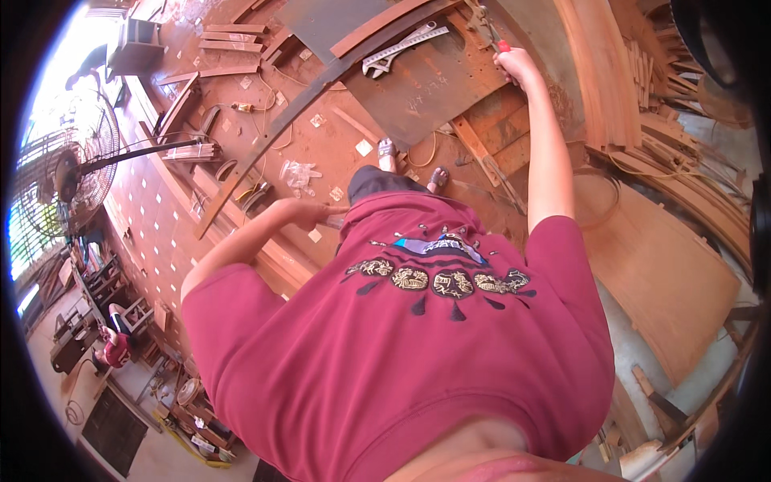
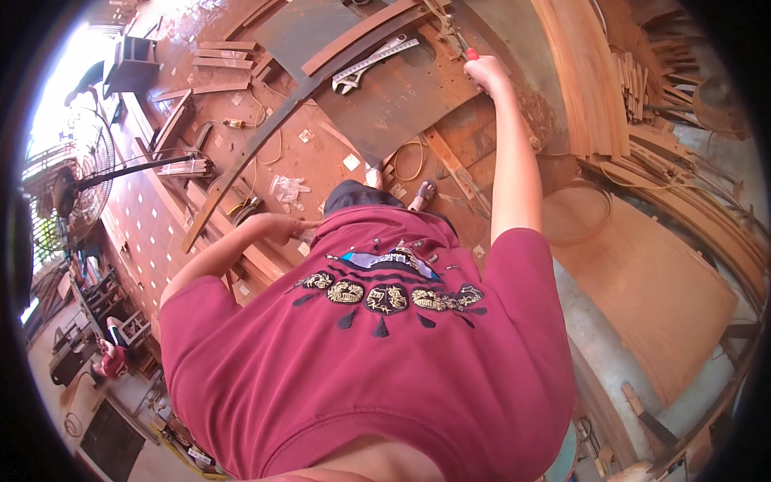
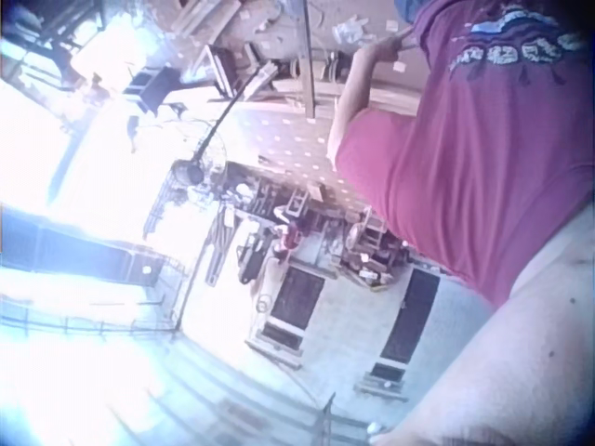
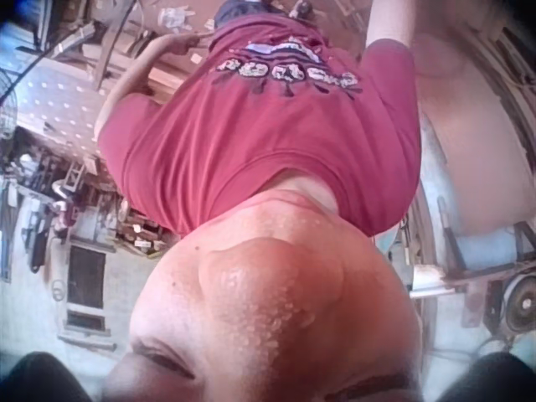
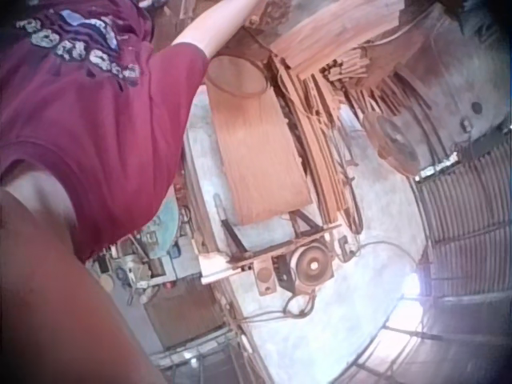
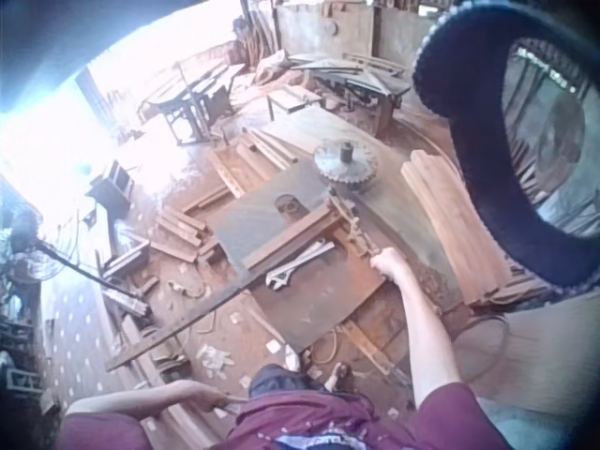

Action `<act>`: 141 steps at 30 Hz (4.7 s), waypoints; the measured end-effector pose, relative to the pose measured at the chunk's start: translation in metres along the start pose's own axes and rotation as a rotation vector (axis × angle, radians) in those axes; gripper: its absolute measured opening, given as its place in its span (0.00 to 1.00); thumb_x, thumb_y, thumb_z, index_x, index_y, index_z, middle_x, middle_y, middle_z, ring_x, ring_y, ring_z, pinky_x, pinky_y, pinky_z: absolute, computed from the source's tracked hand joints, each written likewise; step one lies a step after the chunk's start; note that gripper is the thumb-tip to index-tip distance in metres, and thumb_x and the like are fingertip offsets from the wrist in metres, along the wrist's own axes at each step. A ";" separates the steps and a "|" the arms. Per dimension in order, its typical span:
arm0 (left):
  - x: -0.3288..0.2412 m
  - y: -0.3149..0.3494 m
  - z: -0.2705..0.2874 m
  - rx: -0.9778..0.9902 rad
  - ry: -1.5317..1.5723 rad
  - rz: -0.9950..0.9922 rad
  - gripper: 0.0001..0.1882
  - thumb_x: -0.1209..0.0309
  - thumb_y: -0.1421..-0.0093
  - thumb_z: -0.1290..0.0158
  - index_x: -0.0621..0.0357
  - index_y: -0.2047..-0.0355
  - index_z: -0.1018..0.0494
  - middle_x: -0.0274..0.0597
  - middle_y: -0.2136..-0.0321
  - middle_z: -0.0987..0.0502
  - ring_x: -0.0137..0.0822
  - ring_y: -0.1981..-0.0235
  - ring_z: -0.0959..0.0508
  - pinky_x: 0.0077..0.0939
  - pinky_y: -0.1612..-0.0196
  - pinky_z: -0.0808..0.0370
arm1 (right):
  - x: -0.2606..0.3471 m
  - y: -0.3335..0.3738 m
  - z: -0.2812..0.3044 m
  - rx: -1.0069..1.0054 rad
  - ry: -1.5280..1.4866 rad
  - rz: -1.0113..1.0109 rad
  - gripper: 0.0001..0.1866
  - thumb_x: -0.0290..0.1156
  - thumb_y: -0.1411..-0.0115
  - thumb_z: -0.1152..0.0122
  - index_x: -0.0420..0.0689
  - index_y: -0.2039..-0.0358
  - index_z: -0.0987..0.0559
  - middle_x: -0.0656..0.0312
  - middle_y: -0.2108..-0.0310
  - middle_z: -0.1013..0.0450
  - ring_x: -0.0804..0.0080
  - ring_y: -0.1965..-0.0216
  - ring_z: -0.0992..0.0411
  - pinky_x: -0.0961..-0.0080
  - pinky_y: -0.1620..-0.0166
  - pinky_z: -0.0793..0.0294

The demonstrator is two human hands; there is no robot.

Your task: The person positions a wooden plank on a table saw and uses a wrench to adjust the saw's fence. They then feed the plank through the spinning blade to cut it, repeating the process with another piece of wood.

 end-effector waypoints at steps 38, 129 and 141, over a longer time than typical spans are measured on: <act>-0.027 -0.115 0.018 -0.440 1.098 0.125 0.26 0.62 0.41 0.51 0.67 0.47 0.27 0.53 0.54 0.20 0.44 0.56 0.19 0.37 0.53 0.21 | -0.040 0.057 0.022 -0.081 0.000 -0.072 0.07 0.22 0.45 0.47 0.39 0.68 0.21 0.66 0.81 0.29 0.76 0.83 0.33 0.76 0.79 0.35; 0.020 0.042 0.148 -1.205 0.479 0.402 0.18 0.59 0.53 0.40 0.59 0.67 0.16 0.59 0.72 0.18 0.57 0.65 0.16 0.48 0.58 0.20 | -0.110 0.088 0.065 -0.072 -0.143 -0.053 0.11 0.35 0.36 0.37 0.48 0.74 0.27 0.70 0.79 0.31 0.80 0.80 0.34 0.78 0.74 0.33; 0.034 0.036 0.155 -1.149 0.463 0.392 0.21 0.53 0.52 0.39 0.58 0.67 0.16 0.56 0.72 0.17 0.56 0.66 0.16 0.47 0.58 0.20 | -0.095 0.093 0.059 -0.201 -0.062 -0.259 0.12 0.33 0.43 0.31 0.44 0.78 0.24 0.66 0.80 0.28 0.78 0.80 0.31 0.76 0.76 0.33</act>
Point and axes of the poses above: each hand's wrist, its own y-axis away from the middle knuckle, its own z-axis out of the back of the hand, x = y × z, the point moved 8 cm from there along -y, towards the middle knuckle
